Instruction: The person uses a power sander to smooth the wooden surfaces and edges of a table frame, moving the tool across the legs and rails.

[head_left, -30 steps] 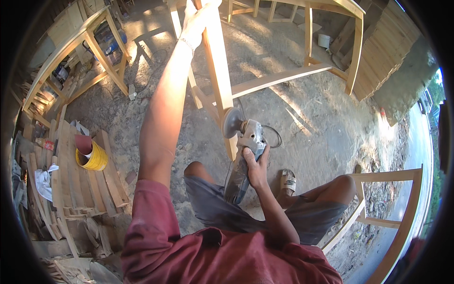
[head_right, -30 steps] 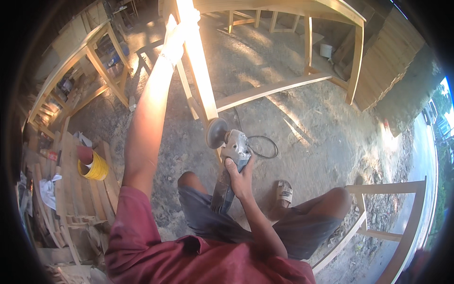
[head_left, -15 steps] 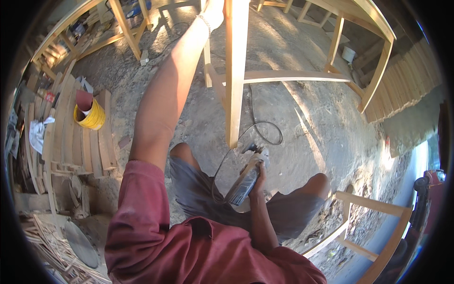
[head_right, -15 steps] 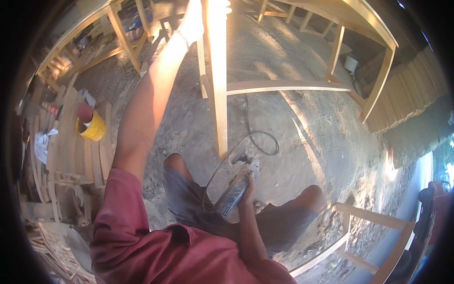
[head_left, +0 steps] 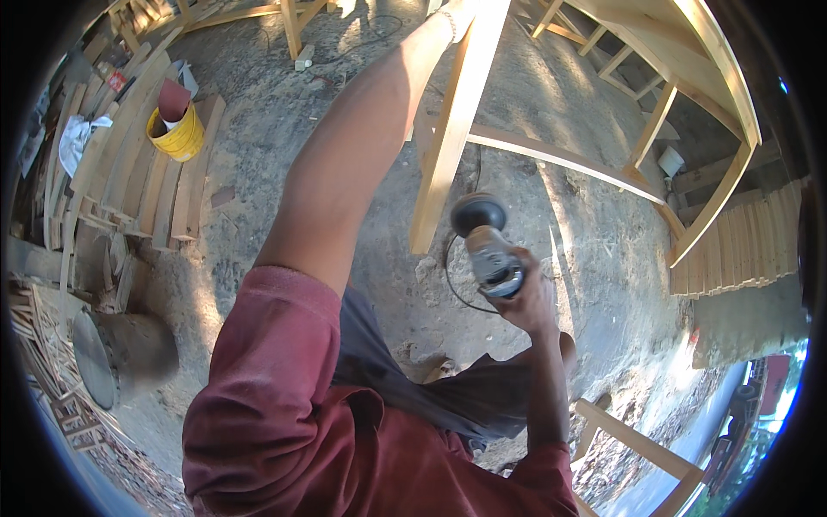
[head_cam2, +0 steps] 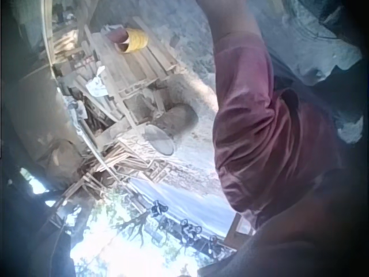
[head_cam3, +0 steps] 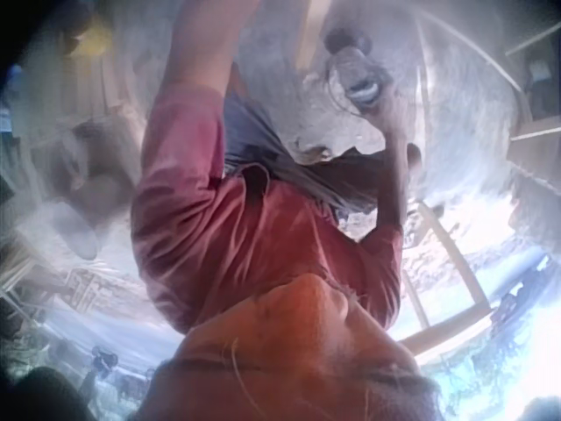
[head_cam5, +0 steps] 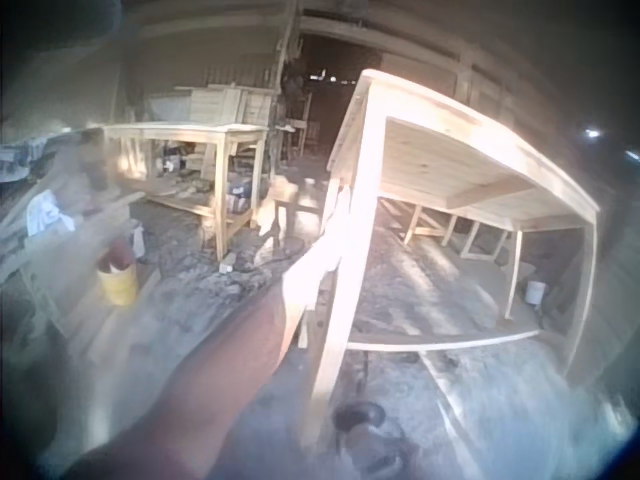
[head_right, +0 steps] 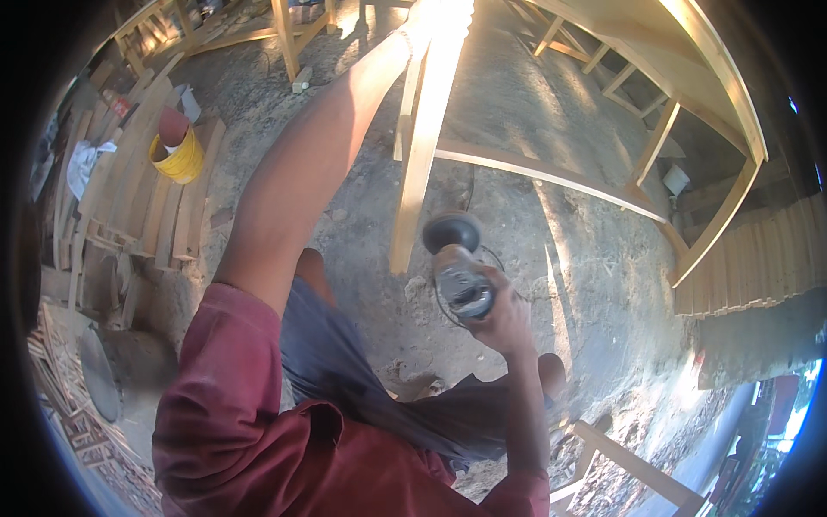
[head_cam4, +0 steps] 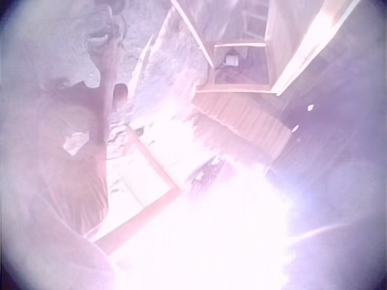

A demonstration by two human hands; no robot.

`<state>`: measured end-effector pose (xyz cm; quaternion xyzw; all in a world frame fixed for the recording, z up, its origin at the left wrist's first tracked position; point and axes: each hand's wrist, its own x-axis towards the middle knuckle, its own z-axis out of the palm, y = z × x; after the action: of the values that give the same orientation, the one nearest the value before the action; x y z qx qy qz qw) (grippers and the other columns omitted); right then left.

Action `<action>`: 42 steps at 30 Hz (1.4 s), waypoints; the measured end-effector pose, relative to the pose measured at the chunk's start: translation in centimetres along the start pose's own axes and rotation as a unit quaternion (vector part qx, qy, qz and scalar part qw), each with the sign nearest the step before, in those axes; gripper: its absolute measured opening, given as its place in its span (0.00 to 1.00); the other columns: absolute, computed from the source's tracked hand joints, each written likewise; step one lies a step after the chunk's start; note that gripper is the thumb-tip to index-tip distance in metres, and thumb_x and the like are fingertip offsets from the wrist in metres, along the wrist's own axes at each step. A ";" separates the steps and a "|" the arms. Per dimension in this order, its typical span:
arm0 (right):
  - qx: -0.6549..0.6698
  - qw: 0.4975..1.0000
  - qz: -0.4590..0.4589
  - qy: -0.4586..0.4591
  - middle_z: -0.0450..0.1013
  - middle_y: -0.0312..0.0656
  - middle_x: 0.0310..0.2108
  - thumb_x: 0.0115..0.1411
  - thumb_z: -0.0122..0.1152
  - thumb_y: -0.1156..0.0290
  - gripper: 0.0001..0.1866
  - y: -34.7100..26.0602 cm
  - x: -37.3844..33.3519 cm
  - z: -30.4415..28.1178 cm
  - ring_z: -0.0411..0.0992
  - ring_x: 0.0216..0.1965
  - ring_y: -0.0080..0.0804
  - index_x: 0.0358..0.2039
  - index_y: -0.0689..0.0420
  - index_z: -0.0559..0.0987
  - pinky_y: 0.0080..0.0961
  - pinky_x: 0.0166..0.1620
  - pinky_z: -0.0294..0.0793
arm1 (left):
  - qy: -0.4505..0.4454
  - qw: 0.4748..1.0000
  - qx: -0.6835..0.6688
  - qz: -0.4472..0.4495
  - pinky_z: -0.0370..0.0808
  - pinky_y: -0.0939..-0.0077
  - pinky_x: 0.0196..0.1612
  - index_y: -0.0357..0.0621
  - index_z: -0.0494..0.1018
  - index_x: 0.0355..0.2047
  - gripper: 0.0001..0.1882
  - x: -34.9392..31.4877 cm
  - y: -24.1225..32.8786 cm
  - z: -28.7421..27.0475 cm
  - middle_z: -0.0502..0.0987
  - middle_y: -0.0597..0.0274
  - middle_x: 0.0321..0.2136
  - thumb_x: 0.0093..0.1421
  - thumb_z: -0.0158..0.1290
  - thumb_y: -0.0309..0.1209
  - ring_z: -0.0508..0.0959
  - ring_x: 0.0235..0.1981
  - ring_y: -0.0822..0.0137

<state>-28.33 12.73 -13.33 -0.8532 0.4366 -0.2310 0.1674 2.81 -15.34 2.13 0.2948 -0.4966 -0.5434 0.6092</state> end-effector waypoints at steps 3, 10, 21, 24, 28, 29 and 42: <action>-0.096 0.985 -0.091 -0.108 0.72 0.46 0.50 0.46 0.79 0.62 0.51 -0.8 1.1 1.0 0.79 0.46 0.49 0.67 0.43 0.59 0.43 0.45 0.84 | 0.003 1.000 0.001 -0.004 0.80 0.67 0.27 0.44 0.76 0.39 0.38 -0.2 0.0 -0.1 0.78 0.63 0.23 0.71 0.33 0.66 0.78 0.21 0.66; -0.156 0.948 -0.214 -0.177 0.71 0.39 0.46 0.51 0.73 0.65 0.51 -2.3 3.0 2.6 0.79 0.43 0.39 0.72 0.27 0.57 0.41 0.47 0.84 | 0.014 1.000 0.005 -0.010 0.80 0.67 0.27 0.44 0.76 0.39 0.37 -0.4 0.2 -0.4 0.78 0.62 0.23 0.71 0.33 0.66 0.78 0.21 0.66; -0.161 0.958 -0.212 -0.106 0.75 0.40 0.44 0.40 0.79 0.65 0.50 -1.9 9.2 -2.5 0.81 0.41 0.41 0.65 0.45 0.64 0.39 0.42 0.85 | 0.011 1.000 -0.002 -0.010 0.80 0.66 0.27 0.45 0.76 0.38 0.37 -0.5 0.1 0.3 0.78 0.62 0.23 0.71 0.34 0.66 0.79 0.21 0.66; -0.110 0.977 -0.177 -0.044 0.76 0.42 0.43 0.38 0.81 0.64 0.51 -1.9 10.0 -3.1 0.81 0.39 0.45 0.64 0.46 0.65 0.39 0.40 0.85 | 0.012 1.000 -0.002 -0.010 0.80 0.66 0.27 0.45 0.76 0.38 0.37 -0.7 -0.1 0.1 0.78 0.62 0.23 0.71 0.34 0.66 0.79 0.21 0.66; -0.097 0.975 -0.180 -0.082 0.77 0.41 0.43 0.40 0.80 0.63 0.47 -0.7 7.6 -0.7 0.82 0.40 0.43 0.62 0.45 0.66 0.39 0.39 0.85 | 0.013 1.000 0.000 -0.008 0.80 0.66 0.27 0.45 0.76 0.38 0.36 -0.9 -0.3 0.1 0.78 0.62 0.23 0.71 0.34 0.66 0.79 0.21 0.65; -0.106 0.973 -0.185 -0.092 0.76 0.40 0.44 0.41 0.80 0.63 0.47 -0.5 6.7 0.1 0.81 0.40 0.43 0.62 0.44 0.66 0.39 0.40 0.85 | 0.014 1.000 -0.001 -0.007 0.80 0.66 0.27 0.45 0.76 0.38 0.36 -0.9 -0.4 0.1 0.78 0.62 0.23 0.71 0.34 0.66 0.79 0.21 0.65; -0.139 0.958 -0.208 -0.142 0.74 0.38 0.45 0.36 0.81 0.65 0.47 0.7 2.3 4.0 0.79 0.43 0.41 0.60 0.44 0.70 0.39 0.46 0.83 | 0.026 1.000 0.001 -0.008 0.80 0.66 0.27 0.45 0.76 0.37 0.36 -1.2 -0.5 0.0 0.78 0.61 0.23 0.71 0.35 0.66 0.79 0.21 0.65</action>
<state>-25.51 10.78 -16.42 -0.9641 0.2490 -0.0737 0.0556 2.75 -14.28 1.34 0.3135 -0.4788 -0.5400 0.6171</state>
